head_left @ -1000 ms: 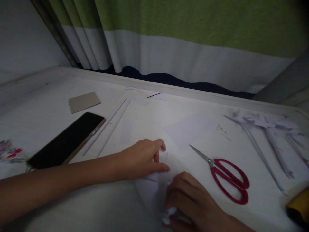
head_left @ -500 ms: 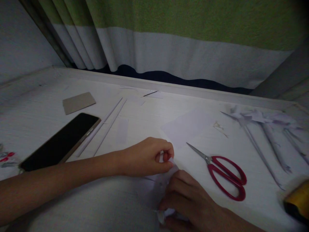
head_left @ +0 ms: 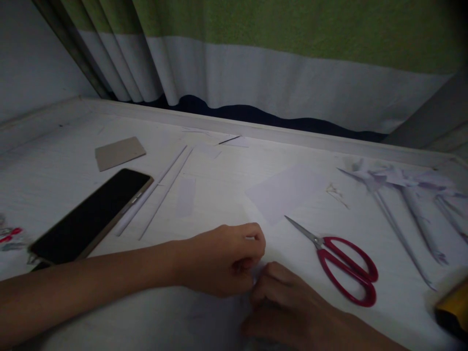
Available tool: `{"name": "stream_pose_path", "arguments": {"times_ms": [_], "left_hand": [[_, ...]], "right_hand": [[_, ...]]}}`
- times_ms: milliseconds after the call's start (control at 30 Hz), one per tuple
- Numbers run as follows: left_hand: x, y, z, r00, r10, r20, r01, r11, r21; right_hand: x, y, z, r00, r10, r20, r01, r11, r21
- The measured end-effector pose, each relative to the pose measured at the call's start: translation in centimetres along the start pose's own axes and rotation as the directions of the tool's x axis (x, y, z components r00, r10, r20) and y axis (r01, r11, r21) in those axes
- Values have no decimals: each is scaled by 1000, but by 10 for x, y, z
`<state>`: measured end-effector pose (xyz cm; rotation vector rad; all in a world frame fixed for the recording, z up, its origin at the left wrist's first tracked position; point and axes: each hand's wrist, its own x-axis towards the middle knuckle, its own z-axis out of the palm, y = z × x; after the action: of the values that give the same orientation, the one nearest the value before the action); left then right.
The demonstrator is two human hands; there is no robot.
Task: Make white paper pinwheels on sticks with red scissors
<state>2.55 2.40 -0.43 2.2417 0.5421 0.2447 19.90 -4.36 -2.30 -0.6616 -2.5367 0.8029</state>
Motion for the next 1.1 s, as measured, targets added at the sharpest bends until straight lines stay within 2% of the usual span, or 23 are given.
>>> {"name": "stream_pose_path", "arguments": {"times_ms": [100, 200, 267, 367, 500, 600, 700, 833, 900, 1000, 1100], "left_hand": [[-3, -1, -2, 998, 32, 53, -28, 997, -73], [-6, -3, -4, 997, 7, 80, 3, 993, -120], [-9, -3, -7, 994, -31, 109, 50, 983, -178], [-14, 1, -14, 977, -106, 187, 159, 943, -294], [-19, 7, -22, 953, -168, 252, 254, 897, -362], [-22, 9, -21, 940, -212, 268, 308, 865, -396], [-26, 10, -18, 930, -244, 275, 341, 850, -402], [-33, 12, -16, 926, -276, 256, 350, 882, -315], [-36, 13, -16, 925, -298, 234, 355, 898, -260], [-39, 17, -14, 928, -318, 196, 351, 922, -166], [-40, 22, -11, 936, -319, 150, 332, 940, -77]], "right_hand": [[4, -5, -9, 998, -17, 54, 17, 1000, -6], [7, -11, -15, 996, 17, 87, -17, 1000, -2], [8, -14, -18, 992, 61, 108, -60, 998, -15], [8, -16, -22, 982, 63, 178, -59, 998, -27], [5, -17, -25, 971, 109, 215, -110, 994, -7], [2, -17, -24, 976, 112, 188, -113, 994, -6], [2, -18, -23, 990, 85, 112, -83, 996, -27], [2, -19, -21, 984, 175, -41, -177, 982, -62], [-3, -20, -19, 953, 259, -158, -267, 963, -33], [-17, -23, -13, 864, 403, -303, -414, 910, 30], [-26, -25, -8, 766, 573, -291, -581, 811, 65]]}}
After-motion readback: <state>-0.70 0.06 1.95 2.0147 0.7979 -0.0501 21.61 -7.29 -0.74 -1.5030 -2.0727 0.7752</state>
